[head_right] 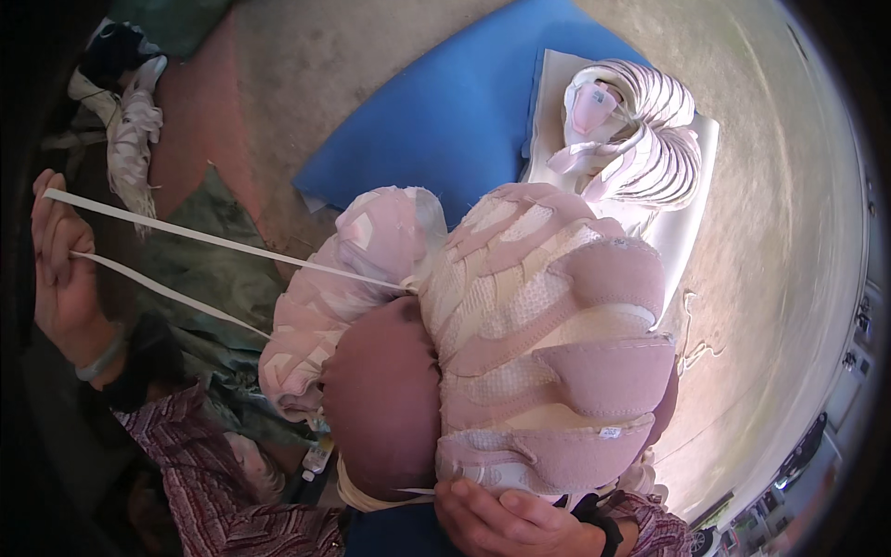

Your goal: Lacing newly manufactured pink sneakers while seated.

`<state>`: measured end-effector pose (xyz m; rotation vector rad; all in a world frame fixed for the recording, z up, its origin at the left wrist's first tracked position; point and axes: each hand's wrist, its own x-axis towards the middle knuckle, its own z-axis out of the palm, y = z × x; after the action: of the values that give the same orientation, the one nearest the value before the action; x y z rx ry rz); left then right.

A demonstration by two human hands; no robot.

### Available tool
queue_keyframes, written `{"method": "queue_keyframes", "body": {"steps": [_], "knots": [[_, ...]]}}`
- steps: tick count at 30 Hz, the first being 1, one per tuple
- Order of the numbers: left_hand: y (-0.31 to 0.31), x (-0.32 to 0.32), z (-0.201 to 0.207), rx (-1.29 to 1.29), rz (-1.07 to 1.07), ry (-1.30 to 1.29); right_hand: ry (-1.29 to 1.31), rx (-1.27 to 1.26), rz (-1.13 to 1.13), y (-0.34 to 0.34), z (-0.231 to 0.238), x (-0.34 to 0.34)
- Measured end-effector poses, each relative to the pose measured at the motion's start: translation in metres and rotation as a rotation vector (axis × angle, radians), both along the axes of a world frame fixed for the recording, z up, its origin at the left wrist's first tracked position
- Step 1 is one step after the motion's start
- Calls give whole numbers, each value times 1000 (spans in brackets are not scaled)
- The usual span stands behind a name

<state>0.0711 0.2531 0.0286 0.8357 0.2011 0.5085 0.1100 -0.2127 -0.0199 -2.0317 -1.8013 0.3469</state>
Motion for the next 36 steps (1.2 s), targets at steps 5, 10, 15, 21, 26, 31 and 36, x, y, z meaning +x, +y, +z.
{"method": "queue_keyframes", "body": {"steps": [5,10,15,21,26,31,36], "knots": [[23,-31,9,-75,78,-1,-1,2,15,-2,-1,2],[13,-14,-5,269,38,328,6,-25,0,-7,2,0],[-49,5,-27,946,-176,1021,47,-34,32,-2,9,3],[-86,38,-96,1460,-347,884,35,-10,-12,0,1,3],[-99,60,-111,1445,-549,806,34,41,-24,3,2,6],[-130,48,-182,1533,-802,334,8,45,-6,4,3,11],[-164,46,-232,1773,-1015,332,33,50,-35,4,1,5]]}}
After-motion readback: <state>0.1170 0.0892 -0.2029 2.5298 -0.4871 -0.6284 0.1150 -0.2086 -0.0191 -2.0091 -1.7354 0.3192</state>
